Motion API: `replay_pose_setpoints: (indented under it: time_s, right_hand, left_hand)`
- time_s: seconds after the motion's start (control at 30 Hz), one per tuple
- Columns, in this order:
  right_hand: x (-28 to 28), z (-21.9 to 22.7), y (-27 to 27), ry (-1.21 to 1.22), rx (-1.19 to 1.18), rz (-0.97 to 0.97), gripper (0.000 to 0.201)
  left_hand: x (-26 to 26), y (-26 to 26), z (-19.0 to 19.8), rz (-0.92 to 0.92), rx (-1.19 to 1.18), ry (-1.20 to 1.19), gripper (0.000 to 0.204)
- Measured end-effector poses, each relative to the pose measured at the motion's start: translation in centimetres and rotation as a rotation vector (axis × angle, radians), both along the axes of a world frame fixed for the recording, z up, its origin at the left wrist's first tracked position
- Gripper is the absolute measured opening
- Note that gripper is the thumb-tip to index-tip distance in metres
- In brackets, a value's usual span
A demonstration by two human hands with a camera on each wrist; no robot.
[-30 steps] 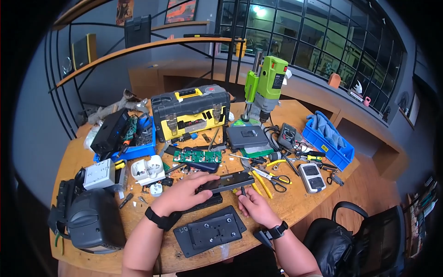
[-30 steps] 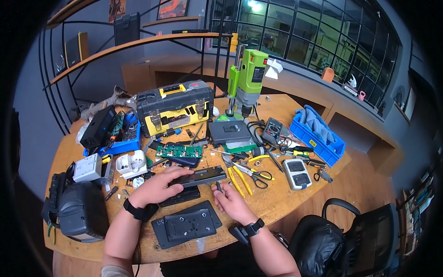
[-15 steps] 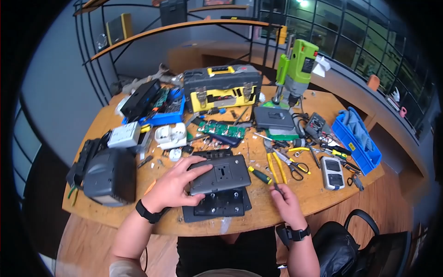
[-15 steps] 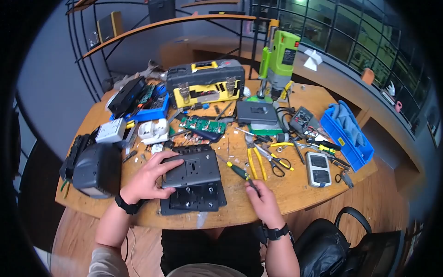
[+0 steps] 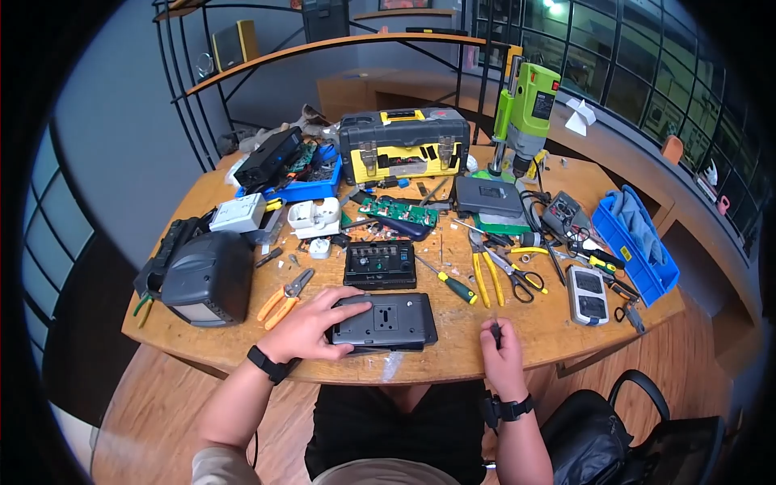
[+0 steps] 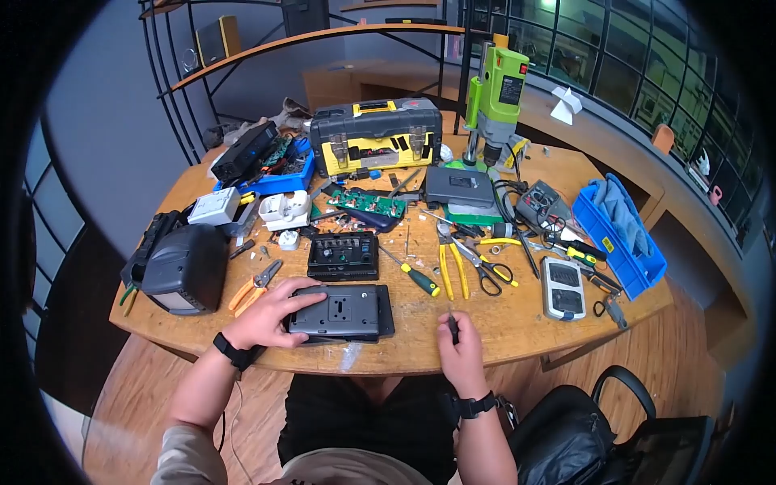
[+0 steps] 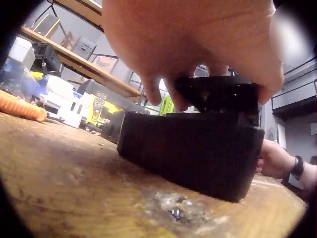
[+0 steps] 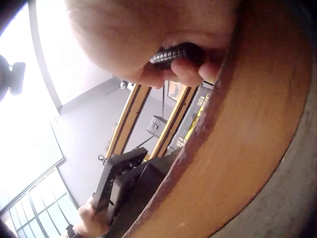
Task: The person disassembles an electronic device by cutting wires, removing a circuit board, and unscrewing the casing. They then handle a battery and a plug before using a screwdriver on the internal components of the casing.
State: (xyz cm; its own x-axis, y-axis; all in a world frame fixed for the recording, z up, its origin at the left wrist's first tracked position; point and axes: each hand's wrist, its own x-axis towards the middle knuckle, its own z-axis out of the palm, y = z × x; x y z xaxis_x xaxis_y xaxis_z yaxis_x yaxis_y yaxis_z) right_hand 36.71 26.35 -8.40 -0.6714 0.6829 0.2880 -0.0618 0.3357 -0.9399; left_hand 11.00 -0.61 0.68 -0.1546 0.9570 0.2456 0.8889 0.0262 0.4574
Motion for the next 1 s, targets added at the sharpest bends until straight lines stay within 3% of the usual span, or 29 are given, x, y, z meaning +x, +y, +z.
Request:
replay_pose_setpoints:
  time_s: [0.07,0.2,0.27,0.3,0.33,0.4,0.43,0.5,0.6,0.73,0.83,0.93,1.0]
  right_hand:
    - [-0.5,0.1,-0.6,0.065,-0.026,0.013,0.013]
    - [-1.1,0.7,-2.0,-0.054,0.020,0.106,0.019]
    - [-2.1,1.2,-2.9,0.073,0.057,0.122,0.024]
    - [-2.2,1.7,-2.9,0.023,0.090,0.135,0.040]
    - [-2.3,2.4,-3.0,0.025,0.093,0.136,0.040]
    - [-2.6,3.8,-3.4,-0.085,0.162,0.180,0.066]
    - [-2.8,3.9,-3.4,-0.085,0.162,0.181,0.066]
    - [-3.2,3.9,-3.4,-0.081,0.252,0.235,0.092]
    - [-3.7,4.2,-3.4,-0.072,0.318,0.303,0.102]
    - [-4.5,3.8,-3.2,-0.049,0.407,0.353,0.104]
    - [-4.4,4.3,-3.3,-0.179,0.229,0.435,0.098]
    - [-4.1,3.4,-2.8,-0.144,0.196,0.394,0.084]
    - [-3.9,3.0,-2.5,-0.027,-0.051,0.381,0.073]
  left_hand:
    - [-0.1,0.1,-0.1,-0.008,-0.011,-0.006,0.076]
    - [-0.3,0.4,-0.3,-0.035,-0.054,-0.046,0.081]
    - [-0.3,0.4,-0.2,-0.046,-0.067,-0.060,0.080]
    - [-0.3,0.4,-0.2,-0.042,-0.067,-0.087,0.080]
    - [-0.3,0.5,-0.1,-0.039,-0.066,-0.114,0.080]
    - [-0.1,0.5,0.3,-0.038,-0.058,-0.125,0.080]
    - [-0.1,0.5,0.4,-0.037,-0.053,-0.140,0.080]
    - [-0.4,0.4,0.1,-0.057,-0.049,-0.127,0.080]
    - [-0.7,0.3,-0.3,-0.089,-0.041,-0.098,0.080]
    - [-1.1,0.2,-0.3,-0.119,-0.027,-0.071,0.081]
    - [-1.3,0.4,-0.4,-0.140,-0.012,-0.068,0.080]
    - [-1.7,0.7,-0.5,-0.137,-0.012,-0.152,0.079]
    - [-2.1,0.7,-0.5,-0.116,-0.005,-0.197,0.077]
